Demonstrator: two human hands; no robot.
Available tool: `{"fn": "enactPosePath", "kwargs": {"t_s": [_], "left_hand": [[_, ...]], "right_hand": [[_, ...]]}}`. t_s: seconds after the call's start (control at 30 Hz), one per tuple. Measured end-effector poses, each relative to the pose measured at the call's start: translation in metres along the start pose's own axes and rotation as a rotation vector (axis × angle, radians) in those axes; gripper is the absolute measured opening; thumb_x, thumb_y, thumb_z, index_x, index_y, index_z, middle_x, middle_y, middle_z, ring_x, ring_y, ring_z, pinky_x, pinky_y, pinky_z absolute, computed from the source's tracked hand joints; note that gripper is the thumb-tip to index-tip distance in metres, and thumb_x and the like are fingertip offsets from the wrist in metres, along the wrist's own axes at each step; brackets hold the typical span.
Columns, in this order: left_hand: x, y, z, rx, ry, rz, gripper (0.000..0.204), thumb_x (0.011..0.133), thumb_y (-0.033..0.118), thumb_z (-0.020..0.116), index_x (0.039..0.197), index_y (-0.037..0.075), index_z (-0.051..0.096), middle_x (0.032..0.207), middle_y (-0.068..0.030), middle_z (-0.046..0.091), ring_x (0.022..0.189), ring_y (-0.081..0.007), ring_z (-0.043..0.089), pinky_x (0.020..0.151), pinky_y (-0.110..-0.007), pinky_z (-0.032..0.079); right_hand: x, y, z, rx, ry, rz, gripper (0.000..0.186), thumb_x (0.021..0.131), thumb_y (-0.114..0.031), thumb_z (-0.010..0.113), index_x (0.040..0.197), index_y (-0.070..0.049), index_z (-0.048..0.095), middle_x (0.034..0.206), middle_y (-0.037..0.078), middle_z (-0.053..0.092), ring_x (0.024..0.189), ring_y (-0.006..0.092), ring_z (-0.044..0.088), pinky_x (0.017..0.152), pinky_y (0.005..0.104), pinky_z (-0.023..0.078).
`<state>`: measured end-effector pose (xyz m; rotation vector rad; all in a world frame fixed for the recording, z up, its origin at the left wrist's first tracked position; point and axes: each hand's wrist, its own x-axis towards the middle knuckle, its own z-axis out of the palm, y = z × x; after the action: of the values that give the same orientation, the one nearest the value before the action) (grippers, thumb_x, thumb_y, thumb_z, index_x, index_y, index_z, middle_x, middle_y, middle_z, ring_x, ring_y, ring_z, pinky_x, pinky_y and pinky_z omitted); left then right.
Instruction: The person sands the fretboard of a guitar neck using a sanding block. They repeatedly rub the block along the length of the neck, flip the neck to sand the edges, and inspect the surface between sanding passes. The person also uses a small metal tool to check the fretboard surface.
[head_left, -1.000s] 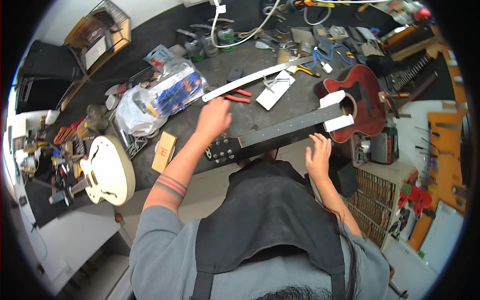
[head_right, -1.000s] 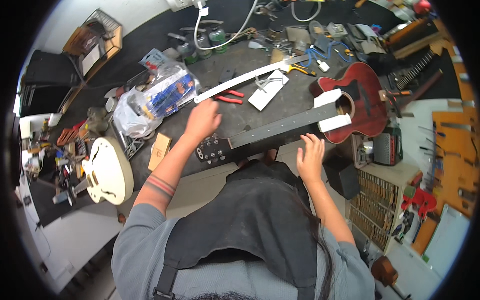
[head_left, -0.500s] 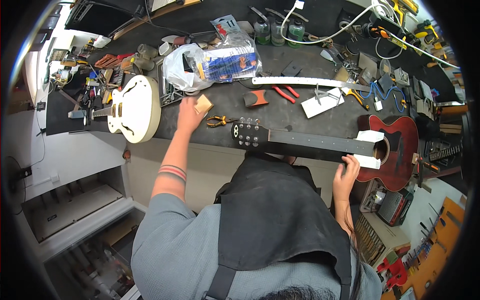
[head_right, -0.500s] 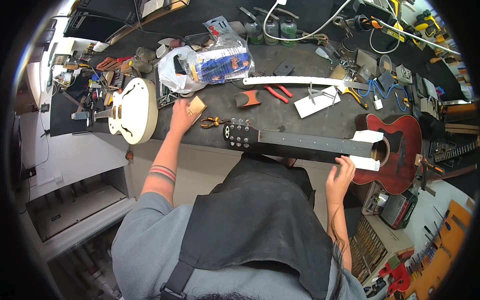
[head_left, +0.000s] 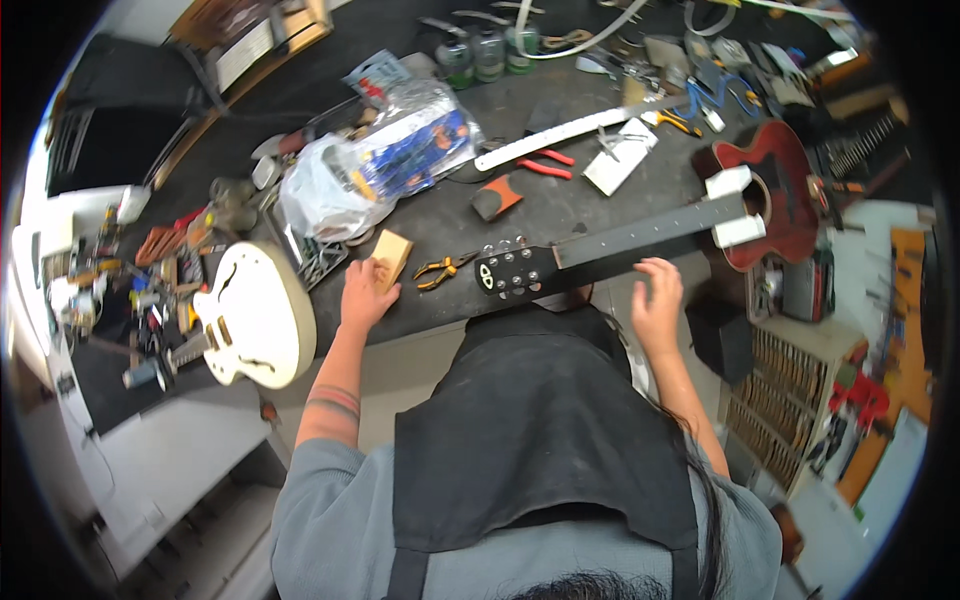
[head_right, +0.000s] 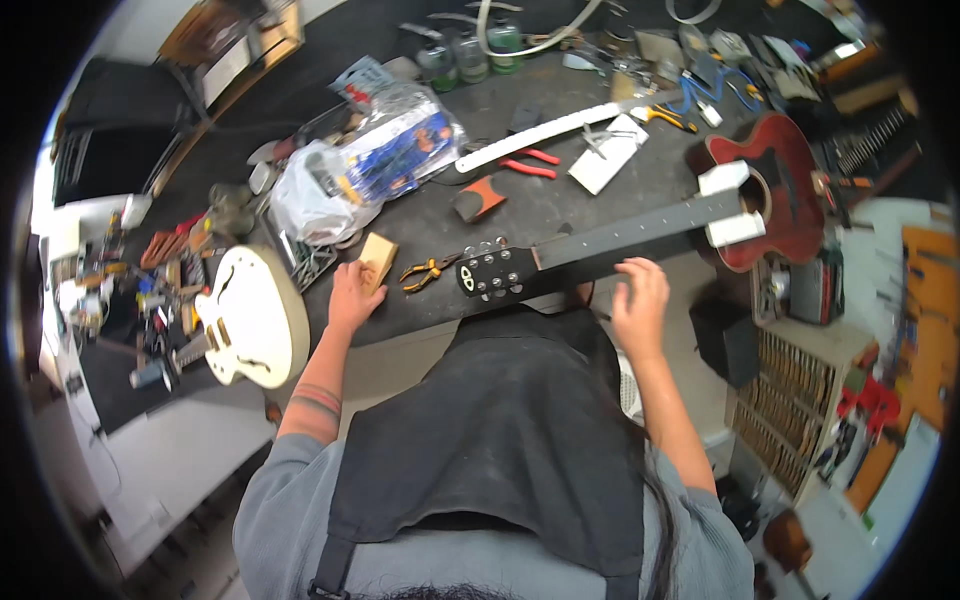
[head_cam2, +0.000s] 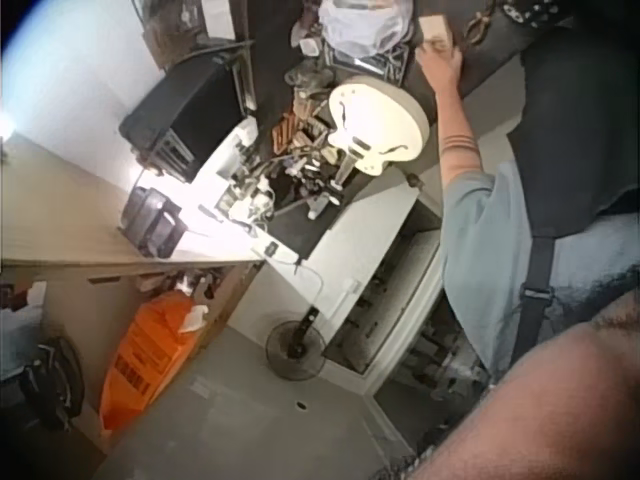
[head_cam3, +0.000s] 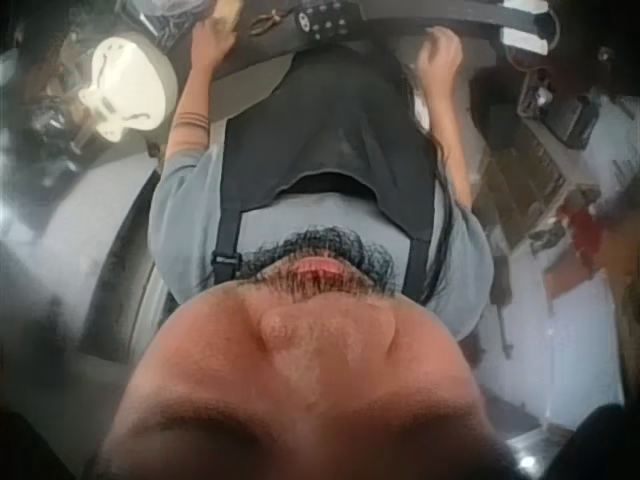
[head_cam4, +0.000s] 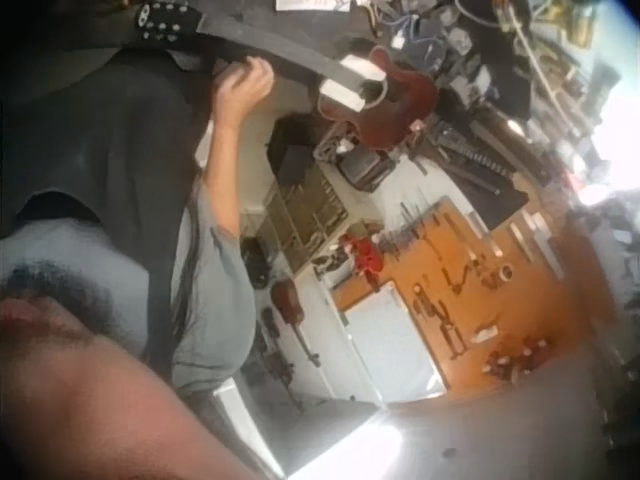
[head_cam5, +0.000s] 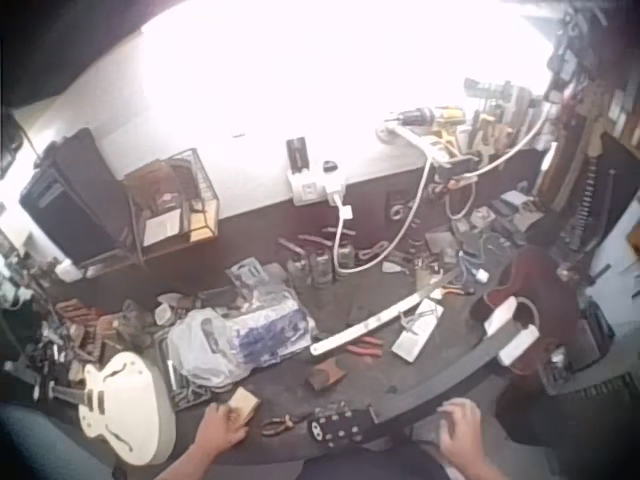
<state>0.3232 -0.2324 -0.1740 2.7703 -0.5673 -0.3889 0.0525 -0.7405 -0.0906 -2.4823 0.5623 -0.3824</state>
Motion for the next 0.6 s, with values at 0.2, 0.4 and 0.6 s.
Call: {"fn": "enactPosePath", "kwargs": {"t_s": [0.2,0.4,0.6], "left_hand": [[0.018,0.083,-0.049,-0.231,0.050,0.233,0.070,0.084,0.036,0.098,0.142,0.012,0.065,0.127,-0.0191,0.060,0.124,-0.0438,0.061,0.107,-0.054,0.055],[0.069,0.267,-0.020,-0.243,-0.109,0.689,0.066,0.085,0.042,0.098,0.137,0.013,0.071,0.129,-0.0226,0.062,0.124,-0.0451,0.061,0.106,-0.054,0.054],[0.089,0.395,0.032,-0.110,-0.175,0.886,0.065,0.087,0.042,0.093,0.143,0.016,0.071,0.124,-0.0192,0.060,0.119,-0.0411,0.059,0.100,-0.053,0.051]], "right_hand": [[-0.041,-0.046,0.014,0.082,0.009,0.094,0.031,0.095,0.001,0.072,0.125,-0.009,0.072,0.135,0.014,0.069,0.133,0.0378,0.064,0.120,0.0531,0.045],[-0.040,-0.037,0.016,0.132,0.155,0.093,0.027,0.094,0.002,0.072,0.119,-0.008,0.072,0.131,0.014,0.070,0.132,0.0381,0.066,0.120,0.0540,0.047],[0.036,0.005,0.009,0.051,0.364,-0.088,0.032,0.093,-0.005,0.075,0.124,-0.012,0.072,0.133,0.010,0.069,0.138,0.0353,0.065,0.125,0.0563,0.045]]}}
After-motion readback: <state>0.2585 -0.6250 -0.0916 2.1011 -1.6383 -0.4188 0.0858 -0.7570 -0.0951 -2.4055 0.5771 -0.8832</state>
